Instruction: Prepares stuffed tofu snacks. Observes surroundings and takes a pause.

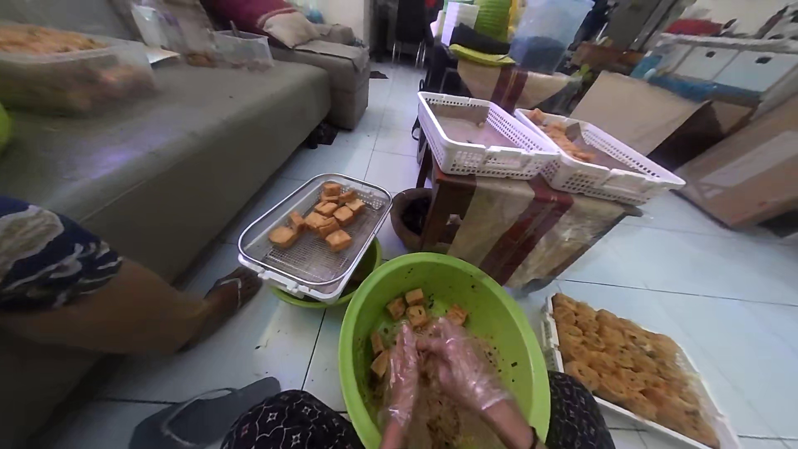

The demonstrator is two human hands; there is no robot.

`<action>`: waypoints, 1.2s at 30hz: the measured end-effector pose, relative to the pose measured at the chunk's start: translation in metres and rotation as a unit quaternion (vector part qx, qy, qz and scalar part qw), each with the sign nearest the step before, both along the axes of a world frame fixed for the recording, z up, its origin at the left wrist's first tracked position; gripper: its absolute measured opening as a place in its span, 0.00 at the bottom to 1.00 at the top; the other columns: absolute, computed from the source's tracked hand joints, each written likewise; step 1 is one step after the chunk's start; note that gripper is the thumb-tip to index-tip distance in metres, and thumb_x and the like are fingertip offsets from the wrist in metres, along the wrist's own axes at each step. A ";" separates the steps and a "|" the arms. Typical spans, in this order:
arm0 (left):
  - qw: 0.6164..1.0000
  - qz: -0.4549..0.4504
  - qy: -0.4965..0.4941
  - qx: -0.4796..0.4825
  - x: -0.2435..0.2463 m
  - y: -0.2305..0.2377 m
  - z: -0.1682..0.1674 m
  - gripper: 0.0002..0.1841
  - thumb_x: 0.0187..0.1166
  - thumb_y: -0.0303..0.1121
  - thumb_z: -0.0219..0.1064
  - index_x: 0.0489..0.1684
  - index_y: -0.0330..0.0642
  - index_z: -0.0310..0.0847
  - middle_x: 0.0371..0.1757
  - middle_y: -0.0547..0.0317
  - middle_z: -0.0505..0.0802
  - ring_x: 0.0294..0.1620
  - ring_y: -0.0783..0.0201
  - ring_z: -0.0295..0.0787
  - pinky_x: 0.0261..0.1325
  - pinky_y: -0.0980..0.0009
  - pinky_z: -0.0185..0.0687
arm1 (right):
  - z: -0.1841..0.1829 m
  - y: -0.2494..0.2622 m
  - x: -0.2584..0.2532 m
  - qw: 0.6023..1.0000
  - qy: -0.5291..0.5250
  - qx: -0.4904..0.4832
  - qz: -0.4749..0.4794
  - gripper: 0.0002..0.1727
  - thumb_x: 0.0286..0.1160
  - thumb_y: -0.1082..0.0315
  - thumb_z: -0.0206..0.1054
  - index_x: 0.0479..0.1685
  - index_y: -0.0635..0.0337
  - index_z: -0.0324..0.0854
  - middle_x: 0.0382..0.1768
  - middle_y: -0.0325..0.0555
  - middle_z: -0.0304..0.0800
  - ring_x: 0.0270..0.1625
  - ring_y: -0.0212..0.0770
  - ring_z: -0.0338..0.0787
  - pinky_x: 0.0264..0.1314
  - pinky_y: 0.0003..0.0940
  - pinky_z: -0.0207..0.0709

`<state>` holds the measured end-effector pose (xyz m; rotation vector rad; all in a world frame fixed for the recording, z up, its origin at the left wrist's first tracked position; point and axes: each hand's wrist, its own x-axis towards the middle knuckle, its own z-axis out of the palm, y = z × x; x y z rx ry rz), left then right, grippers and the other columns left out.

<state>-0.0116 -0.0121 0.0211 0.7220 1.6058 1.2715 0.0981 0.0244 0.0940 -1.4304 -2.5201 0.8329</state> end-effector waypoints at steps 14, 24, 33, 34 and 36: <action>0.988 0.041 0.143 0.033 0.009 0.000 -0.009 0.24 0.90 0.42 0.56 0.71 0.31 0.78 0.64 0.39 0.89 0.68 0.50 0.86 0.74 0.51 0.76 | -0.028 0.005 0.030 0.951 0.199 -0.154 -0.182 0.21 0.72 0.71 0.74 0.65 0.66 0.86 0.60 0.54 0.92 0.59 0.40 0.93 0.68 0.34 0.85; 0.999 0.011 0.035 0.009 0.001 0.003 -0.012 0.29 0.95 0.48 0.40 0.51 0.35 0.87 0.45 0.50 0.92 0.49 0.59 0.89 0.58 0.57 0.83 | -0.040 -0.017 0.007 0.990 0.069 0.004 -0.123 0.10 0.69 0.63 0.73 0.45 0.53 0.96 0.50 0.50 0.95 0.62 0.51 0.89 0.72 0.52 0.77; 0.993 0.024 0.106 -0.045 -0.007 0.008 -0.001 0.26 0.82 0.50 0.67 0.59 0.32 0.85 0.52 0.39 0.92 0.57 0.47 0.88 0.66 0.48 0.79 | -0.080 0.045 0.037 0.966 0.126 -0.214 -0.074 0.16 0.79 0.66 0.69 0.58 0.70 0.85 0.54 0.55 0.91 0.55 0.42 0.91 0.63 0.37 0.84; 0.994 0.035 0.095 -0.046 -0.008 0.009 -0.002 0.25 0.83 0.48 0.66 0.60 0.30 0.85 0.54 0.37 0.91 0.59 0.47 0.88 0.68 0.48 0.78 | -0.093 0.045 0.043 0.974 0.048 -0.215 -0.049 0.18 0.81 0.65 0.68 0.63 0.68 0.84 0.61 0.58 0.90 0.64 0.47 0.89 0.73 0.43 0.79; 0.996 0.048 0.067 -0.034 -0.009 0.009 -0.006 0.22 0.84 0.43 0.66 0.59 0.29 0.85 0.54 0.38 0.91 0.58 0.50 0.88 0.67 0.52 0.78 | -0.112 0.029 0.050 0.969 -0.101 -0.219 0.050 0.22 0.78 0.63 0.70 0.70 0.61 0.84 0.67 0.60 0.87 0.73 0.58 0.84 0.80 0.59 0.71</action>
